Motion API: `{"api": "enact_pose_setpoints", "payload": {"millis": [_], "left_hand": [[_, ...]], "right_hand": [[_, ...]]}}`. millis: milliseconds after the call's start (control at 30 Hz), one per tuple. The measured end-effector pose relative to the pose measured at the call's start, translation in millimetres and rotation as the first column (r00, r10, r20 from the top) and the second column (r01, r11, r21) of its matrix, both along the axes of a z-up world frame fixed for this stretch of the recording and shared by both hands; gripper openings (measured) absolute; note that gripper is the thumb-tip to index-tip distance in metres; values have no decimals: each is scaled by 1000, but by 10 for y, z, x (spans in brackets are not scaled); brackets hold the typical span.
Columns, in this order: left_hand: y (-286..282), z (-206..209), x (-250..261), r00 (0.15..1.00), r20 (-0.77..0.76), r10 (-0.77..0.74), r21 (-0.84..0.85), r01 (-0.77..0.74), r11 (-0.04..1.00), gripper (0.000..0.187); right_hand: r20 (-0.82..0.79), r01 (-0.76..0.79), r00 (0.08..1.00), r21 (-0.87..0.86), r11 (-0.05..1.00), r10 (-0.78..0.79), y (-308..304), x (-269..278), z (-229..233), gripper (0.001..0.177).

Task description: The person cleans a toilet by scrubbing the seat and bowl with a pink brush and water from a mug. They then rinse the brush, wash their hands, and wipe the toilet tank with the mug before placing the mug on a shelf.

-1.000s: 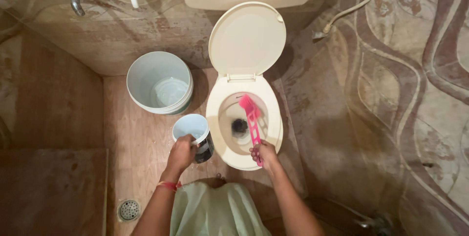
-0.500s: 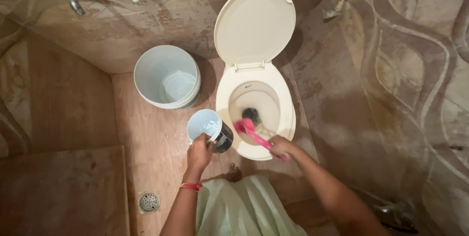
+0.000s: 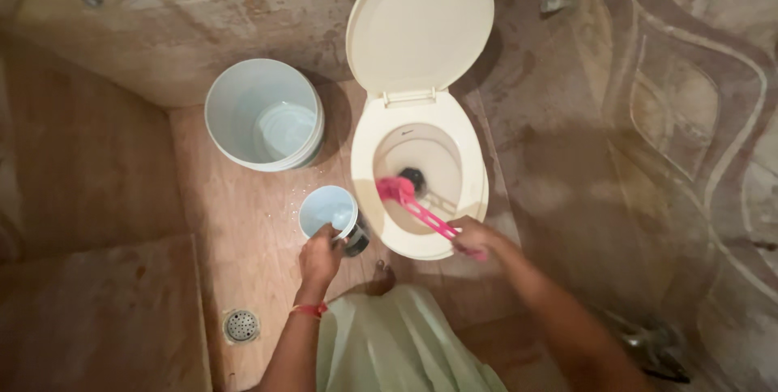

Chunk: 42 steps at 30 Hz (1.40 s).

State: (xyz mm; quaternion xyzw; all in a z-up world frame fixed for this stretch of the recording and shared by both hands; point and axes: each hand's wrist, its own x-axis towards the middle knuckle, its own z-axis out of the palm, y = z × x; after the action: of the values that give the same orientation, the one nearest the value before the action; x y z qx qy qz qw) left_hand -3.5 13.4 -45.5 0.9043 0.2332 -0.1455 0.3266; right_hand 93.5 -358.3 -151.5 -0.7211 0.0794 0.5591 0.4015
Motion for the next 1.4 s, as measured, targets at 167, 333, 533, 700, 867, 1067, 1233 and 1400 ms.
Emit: {"api": "enact_pose_setpoints", "payload": {"millis": [167,333,533,700,867,1067,1233,1400], "left_hand": [[-189,-549,127,989,147,-11,-60,20,998,35],[-445,-1108,177,933,275,-231,90,214,973,17],[-510,-1376,152,877,-14,-481,188,474,860,8],[-675,-1296,232,853,-55,-519,243,515,822,17],[-792,-1221,311,779,-272,-565,299,626,720,27],[-764,-1173,438,735,-368,-570,235,666,707,31],[-744,-1048,535,671,-416,-613,146,715,684,32],[-677,-925,622,612,-448,-651,72,751,657,38]], "right_hand": [[-29,-382,922,-238,893,386,-356,222,590,62],[77,-209,973,-89,974,216,-106,267,536,59],[24,412,911,-70,908,-412,474,137,204,63],[41,-162,984,-226,960,176,230,173,498,54],[139,-757,452,-462,462,881,-399,306,36,22],[282,-294,523,-826,481,804,-20,537,31,24],[330,-349,566,-735,582,756,354,346,355,34],[421,115,901,-466,877,105,-24,-120,-16,42]]}}
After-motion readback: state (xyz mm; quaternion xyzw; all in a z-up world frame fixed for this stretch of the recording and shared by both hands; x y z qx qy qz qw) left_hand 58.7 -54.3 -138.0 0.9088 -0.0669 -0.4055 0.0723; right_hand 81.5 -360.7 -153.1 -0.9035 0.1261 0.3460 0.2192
